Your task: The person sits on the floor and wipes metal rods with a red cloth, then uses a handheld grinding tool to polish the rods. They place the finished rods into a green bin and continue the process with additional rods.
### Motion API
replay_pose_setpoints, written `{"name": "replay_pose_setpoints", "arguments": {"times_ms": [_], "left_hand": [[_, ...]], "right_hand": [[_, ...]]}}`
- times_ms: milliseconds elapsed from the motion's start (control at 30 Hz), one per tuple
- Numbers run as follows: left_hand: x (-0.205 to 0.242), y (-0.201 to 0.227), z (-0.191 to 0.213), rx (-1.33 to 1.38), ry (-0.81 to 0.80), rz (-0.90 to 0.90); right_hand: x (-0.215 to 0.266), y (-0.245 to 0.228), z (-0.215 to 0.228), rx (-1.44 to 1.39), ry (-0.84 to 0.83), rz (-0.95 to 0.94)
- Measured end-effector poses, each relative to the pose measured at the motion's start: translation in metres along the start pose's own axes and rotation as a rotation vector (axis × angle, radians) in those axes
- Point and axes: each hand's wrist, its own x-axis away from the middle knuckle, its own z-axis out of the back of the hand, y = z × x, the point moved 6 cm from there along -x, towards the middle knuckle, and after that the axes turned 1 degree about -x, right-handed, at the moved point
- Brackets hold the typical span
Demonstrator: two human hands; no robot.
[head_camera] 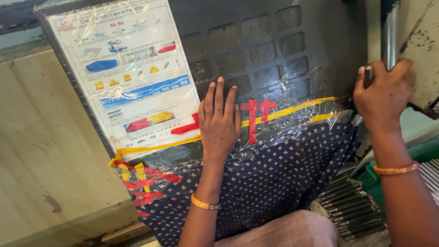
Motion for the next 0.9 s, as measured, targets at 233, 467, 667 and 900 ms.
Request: {"name": "replay_pose_setpoints", "arguments": {"times_ms": [233, 467, 667, 900], "left_hand": [[0.001, 0.000, -0.002, 0.001, -0.012, 0.003], [-0.002, 0.001, 0.001, 0.027, 0.005, 0.002], [0.003, 0.001, 0.001, 0.061, -0.009, 0.006], [0.001, 0.001, 0.000, 0.045, -0.006, 0.012]], "right_hand": [[0.007, 0.012, -0.014, -0.021, 0.000, 0.019], [0.009, 0.016, -0.020, -0.011, 0.010, 0.018], [0.013, 0.026, -0.033, -0.033, -0.058, -0.039], [0.017, 0.031, -0.040, 0.054, 0.009, 0.033]]}}
